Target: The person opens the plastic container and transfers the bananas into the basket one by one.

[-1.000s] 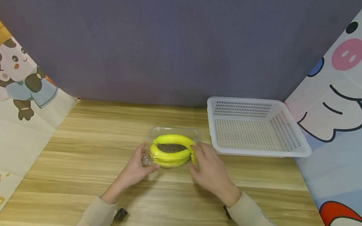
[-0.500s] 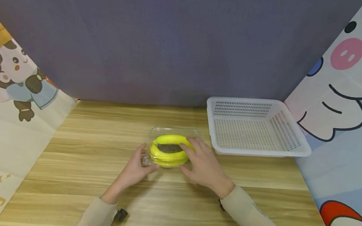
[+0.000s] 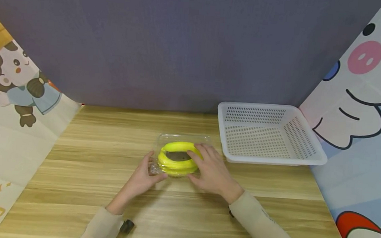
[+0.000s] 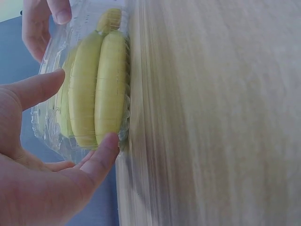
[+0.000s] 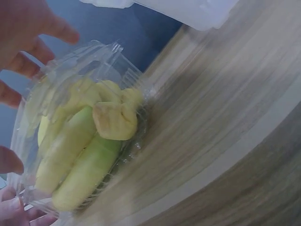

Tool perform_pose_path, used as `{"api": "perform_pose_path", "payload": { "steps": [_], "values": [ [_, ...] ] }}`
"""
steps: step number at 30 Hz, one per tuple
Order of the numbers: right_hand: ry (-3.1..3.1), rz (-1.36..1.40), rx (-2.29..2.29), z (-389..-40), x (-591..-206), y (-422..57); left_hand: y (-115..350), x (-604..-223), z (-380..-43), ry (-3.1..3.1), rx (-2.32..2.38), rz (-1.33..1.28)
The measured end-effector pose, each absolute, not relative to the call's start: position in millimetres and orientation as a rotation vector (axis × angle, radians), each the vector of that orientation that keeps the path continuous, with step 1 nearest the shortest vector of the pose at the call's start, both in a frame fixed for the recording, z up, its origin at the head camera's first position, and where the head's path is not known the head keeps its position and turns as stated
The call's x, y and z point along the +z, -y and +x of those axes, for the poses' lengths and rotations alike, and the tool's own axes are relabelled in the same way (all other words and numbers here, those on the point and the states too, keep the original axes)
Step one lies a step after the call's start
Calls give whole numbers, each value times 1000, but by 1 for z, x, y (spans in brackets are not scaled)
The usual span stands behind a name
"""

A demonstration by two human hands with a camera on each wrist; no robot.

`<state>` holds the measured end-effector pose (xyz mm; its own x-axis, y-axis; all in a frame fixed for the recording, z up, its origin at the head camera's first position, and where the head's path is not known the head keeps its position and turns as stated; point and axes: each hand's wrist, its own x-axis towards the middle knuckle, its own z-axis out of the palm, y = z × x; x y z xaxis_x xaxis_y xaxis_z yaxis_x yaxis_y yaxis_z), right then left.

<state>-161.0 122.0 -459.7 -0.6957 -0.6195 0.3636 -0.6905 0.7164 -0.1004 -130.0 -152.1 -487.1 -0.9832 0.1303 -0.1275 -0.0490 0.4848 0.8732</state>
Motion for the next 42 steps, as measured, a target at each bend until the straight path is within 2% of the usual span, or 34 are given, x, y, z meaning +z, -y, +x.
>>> {"api": "perform_pose_path", "payload": {
  "steps": [42],
  "values": [
    [2566, 1239, 7, -174, -459, -129, 153, -489, -132, -2543, 1508, 58]
  ]
}}
